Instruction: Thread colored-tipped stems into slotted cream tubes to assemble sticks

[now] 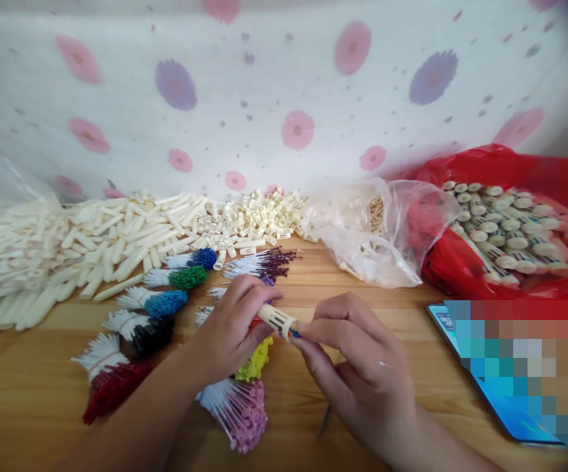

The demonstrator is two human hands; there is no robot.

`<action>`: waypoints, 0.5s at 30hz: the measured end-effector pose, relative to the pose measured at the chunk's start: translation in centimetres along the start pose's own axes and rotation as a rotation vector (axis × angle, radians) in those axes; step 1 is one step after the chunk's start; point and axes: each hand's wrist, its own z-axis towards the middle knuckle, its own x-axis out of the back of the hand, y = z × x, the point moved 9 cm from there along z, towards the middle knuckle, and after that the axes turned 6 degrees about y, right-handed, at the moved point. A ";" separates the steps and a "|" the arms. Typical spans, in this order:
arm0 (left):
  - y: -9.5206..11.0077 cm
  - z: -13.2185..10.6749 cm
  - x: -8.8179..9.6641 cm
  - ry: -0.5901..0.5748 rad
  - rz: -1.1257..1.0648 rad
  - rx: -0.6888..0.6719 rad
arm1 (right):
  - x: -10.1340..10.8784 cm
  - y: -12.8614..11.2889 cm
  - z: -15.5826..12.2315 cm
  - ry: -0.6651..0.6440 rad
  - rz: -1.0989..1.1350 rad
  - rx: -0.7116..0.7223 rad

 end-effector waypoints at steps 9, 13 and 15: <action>0.9 0.0 0.4 0.085 0.119 -0.154 | -0.7 1.2 -0.1 -0.089 0.066 -0.089; 1.0 0.0 0.5 0.103 0.178 -0.155 | -0.8 1.7 -0.2 -0.057 0.074 -0.150; 0.9 0.0 0.5 0.110 0.198 -0.146 | -0.9 2.1 -0.4 -0.037 0.101 -0.193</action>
